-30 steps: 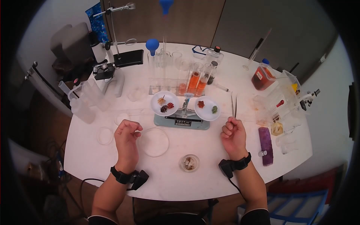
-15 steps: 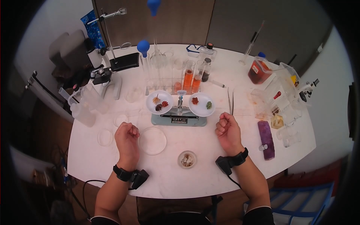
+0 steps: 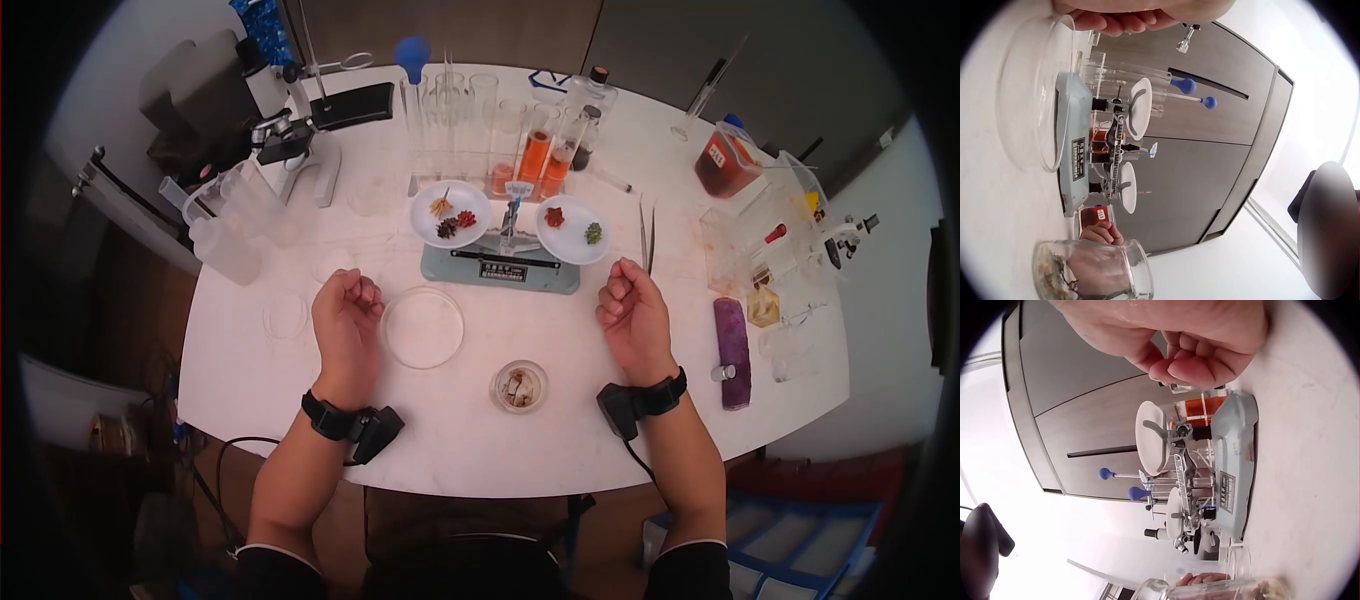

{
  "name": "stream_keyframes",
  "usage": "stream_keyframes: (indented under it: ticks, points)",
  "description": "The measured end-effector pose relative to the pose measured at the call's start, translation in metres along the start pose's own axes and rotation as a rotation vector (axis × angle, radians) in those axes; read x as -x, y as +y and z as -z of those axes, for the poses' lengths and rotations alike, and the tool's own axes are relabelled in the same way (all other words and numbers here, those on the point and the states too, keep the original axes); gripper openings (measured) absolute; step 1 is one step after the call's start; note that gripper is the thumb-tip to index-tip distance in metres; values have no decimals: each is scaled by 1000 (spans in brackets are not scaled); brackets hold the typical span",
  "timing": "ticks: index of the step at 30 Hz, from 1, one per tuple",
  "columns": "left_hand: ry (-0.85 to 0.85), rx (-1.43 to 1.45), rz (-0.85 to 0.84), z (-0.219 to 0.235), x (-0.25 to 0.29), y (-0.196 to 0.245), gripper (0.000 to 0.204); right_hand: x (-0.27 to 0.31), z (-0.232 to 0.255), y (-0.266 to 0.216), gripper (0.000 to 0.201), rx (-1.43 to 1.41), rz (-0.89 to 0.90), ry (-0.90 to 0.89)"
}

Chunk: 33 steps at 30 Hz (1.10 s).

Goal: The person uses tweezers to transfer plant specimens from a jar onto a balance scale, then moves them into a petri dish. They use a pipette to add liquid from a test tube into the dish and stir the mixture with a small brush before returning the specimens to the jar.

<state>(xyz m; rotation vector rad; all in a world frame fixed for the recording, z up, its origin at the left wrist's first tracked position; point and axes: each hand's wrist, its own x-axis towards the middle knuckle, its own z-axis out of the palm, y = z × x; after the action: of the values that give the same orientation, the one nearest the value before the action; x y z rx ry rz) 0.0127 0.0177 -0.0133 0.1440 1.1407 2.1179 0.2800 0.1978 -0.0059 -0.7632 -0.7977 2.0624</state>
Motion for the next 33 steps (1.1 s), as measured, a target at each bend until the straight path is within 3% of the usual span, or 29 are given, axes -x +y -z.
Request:
stream_keyframes:
  ticks: [17,20,26,29,33]
  points:
    - [9,38,92,1,3,7,20,-2,8,-10,23,-22,40,-43]
    - [33,50,117,2,1,6,15,2,3,-13,21,131,103,-44]
    - [49,58,140,6,-2,7,11,3,-18,-29,9,405,410,78]
    - [59,65,145,5,-1,8,10,2,-28,-51,8,587,514,42]
    - [36,75,151,7,-3,7,10,7,-59,-76,11,1245,783,8]
